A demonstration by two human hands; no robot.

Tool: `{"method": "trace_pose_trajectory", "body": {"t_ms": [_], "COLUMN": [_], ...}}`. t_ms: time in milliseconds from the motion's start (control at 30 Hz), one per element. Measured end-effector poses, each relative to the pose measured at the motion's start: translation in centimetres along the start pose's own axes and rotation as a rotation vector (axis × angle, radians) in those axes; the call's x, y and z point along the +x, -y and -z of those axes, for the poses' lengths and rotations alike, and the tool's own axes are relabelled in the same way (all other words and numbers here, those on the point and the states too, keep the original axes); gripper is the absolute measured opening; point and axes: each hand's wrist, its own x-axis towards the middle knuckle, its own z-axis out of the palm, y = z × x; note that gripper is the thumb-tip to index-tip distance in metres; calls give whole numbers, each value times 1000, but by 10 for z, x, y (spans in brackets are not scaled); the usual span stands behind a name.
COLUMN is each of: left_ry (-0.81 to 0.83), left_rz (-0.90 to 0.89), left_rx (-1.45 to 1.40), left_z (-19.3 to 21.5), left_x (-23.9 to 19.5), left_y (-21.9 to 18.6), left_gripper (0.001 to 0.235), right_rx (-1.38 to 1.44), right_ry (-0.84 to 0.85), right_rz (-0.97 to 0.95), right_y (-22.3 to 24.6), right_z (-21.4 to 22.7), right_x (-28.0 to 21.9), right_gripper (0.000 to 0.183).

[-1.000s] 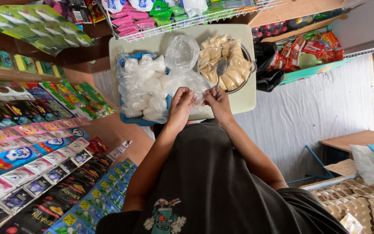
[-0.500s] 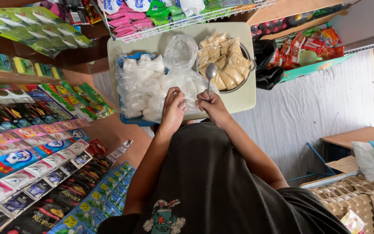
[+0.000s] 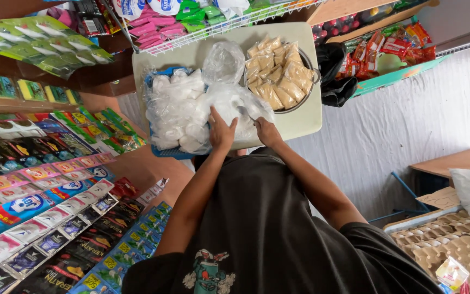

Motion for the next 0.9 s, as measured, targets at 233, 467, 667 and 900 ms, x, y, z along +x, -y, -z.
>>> {"method": "trace_pose_trajectory", "body": {"t_ms": [233, 467, 667, 900], "left_ry": [-228, -8, 180, 221], "left_rz": [-3, -222, -410, -397], "left_rx": [-175, -207, -368, -505], "left_z": [-103, -3, 51, 63], "left_x": [102, 52, 19, 10], "left_y": [99, 25, -6, -1], "left_gripper": [81, 46, 42, 37], "right_rx": [-5, -65, -122, -153], "right_ry": [-51, -59, -57, -137], "right_rz": [-90, -128, -116, -34], "right_y": [7, 4, 21, 29], "right_z": [3, 8, 21, 24], "right_x": [11, 8, 7, 3], "right_gripper": [23, 24, 23, 23]}}
